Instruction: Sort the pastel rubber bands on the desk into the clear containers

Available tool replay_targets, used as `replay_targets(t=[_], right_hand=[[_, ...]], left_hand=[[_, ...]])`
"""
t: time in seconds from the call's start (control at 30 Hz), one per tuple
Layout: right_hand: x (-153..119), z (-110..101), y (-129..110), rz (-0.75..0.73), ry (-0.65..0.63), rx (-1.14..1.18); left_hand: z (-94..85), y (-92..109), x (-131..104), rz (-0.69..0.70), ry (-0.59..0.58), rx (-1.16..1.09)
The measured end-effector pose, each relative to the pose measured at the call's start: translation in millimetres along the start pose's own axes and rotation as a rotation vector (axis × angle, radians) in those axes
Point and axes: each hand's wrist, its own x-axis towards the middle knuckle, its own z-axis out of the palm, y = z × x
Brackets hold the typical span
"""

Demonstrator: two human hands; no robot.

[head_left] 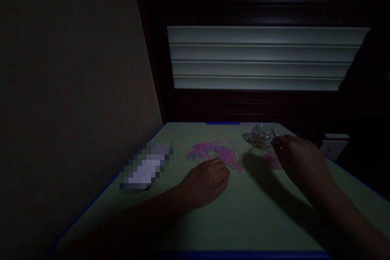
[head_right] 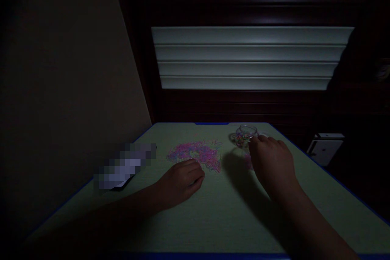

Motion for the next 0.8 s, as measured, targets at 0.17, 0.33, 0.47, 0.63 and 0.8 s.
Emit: replay_targets(t=[0.17, 0.33, 0.47, 0.63, 0.8], right_hand=[[0.9, 1.6, -15.2, -0.109, -0.028, 0.362], [0.5, 3.4, -26.3, -0.320, -0.118, 0.501], [-1.5, 4.1, -30.9, -0.482, -0.188, 0.511], [-2.5, 4.1, -33.6, -0.510, -0.211, 0.512], [-2.2, 1.2, -33.0, -0.500, -0.213, 0.531]], left_hand=[[-1.1, -0.1, -0.3, -0.006, 0.008, -0.001], [-1.1, 0.5, -0.2, -0.017, 0.004, 0.009], [-5.3, -2.1, -0.5, -0.040, 0.009, -0.012], [-19.9, -12.6, -1.1, -0.101, 0.023, -0.054], [-34.7, -25.7, -3.2, -0.154, -0.046, 0.001]])
